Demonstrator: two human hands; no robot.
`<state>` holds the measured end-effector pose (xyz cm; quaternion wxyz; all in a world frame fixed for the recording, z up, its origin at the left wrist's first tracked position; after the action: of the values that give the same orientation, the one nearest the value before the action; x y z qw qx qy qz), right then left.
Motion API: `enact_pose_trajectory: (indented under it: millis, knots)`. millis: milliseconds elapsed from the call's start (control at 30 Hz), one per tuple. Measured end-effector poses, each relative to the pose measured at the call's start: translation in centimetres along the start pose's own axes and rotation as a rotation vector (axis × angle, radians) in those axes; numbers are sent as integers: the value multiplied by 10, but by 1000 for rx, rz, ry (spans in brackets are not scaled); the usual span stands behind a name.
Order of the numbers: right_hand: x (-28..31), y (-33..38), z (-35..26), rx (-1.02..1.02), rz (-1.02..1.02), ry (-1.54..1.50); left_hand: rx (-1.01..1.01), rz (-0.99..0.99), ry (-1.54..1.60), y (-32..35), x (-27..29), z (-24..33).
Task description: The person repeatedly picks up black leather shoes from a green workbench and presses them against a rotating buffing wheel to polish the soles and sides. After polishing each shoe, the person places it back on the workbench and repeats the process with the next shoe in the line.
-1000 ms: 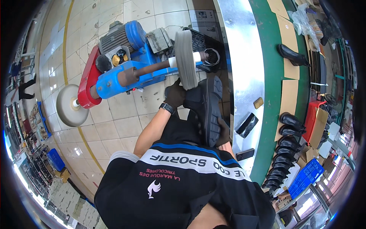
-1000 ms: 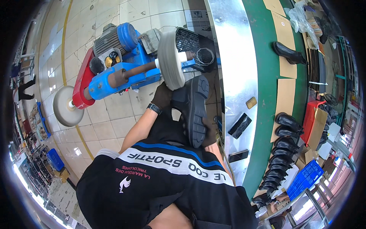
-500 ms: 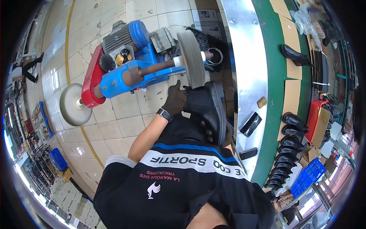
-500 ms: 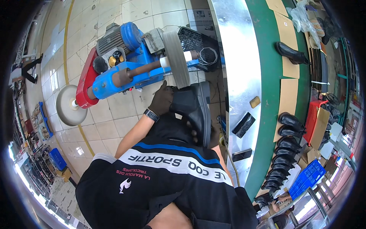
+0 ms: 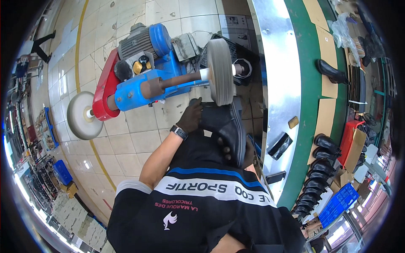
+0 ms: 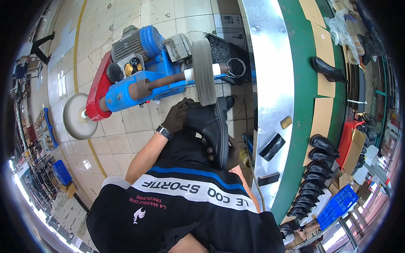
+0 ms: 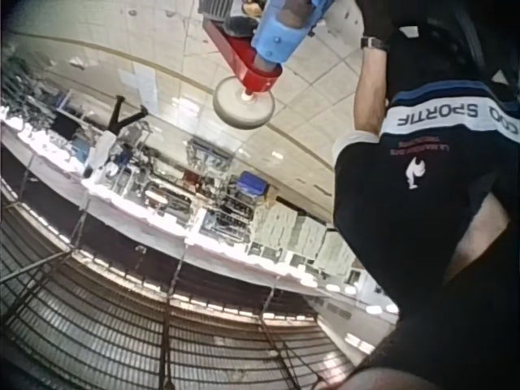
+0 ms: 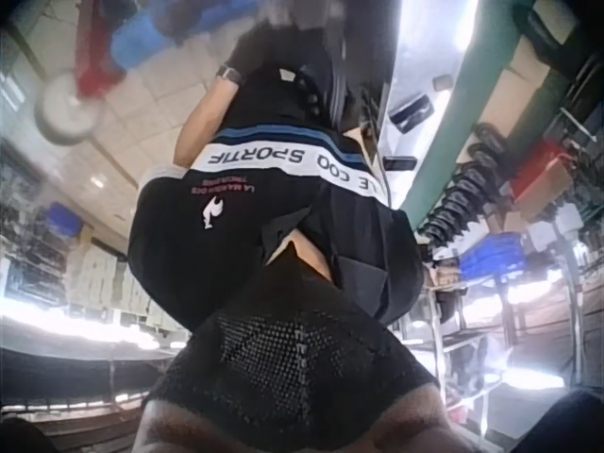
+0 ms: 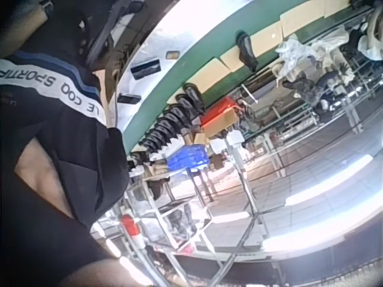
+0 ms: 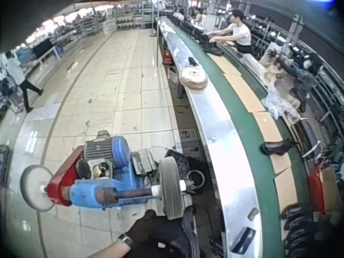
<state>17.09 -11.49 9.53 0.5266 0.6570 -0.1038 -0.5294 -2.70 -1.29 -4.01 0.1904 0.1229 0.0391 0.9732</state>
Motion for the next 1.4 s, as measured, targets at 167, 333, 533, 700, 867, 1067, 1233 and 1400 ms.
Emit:
enact_pose_trajectory:
  millis: [167,333,533,700,867,1067,1233,1400]
  knots:
    - [-11,-20,8,-101,-174,-196,187,27,256,1,6,2]
    - [-6,-64,-1,-105,-142,-378,177,-193,419,-44,10,15]
    - [-13,-120,-10,-91,-24,-473,529,-266,485,-74,4,-57]
    - [-2,-165,-24,-77,15,-568,97,-371,-380,-95,11,-122]
    - [17,-204,-60,113,160,-462,-37,-435,-755,-111,-2,-111]
    - [47,-235,-47,-13,401,-488,163,-568,-817,-61,-6,-155]
    - [64,-236,-38,265,265,24,217,-455,-677,-30,-2,-143]
    - [22,-157,-18,332,-17,-47,105,-123,-40,-55,-1,-66]
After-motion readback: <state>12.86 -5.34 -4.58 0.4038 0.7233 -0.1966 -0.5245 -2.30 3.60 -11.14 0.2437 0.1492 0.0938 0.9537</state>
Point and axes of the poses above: each hand's wrist, its own y-axis away from the middle knuckle, its own x-axis out of the back of the hand, z = x × y, the point moved 6 cm from there along -y, towards the middle knuckle, and after that the axes turned 12 degrees about z, right-handed, at the moved point
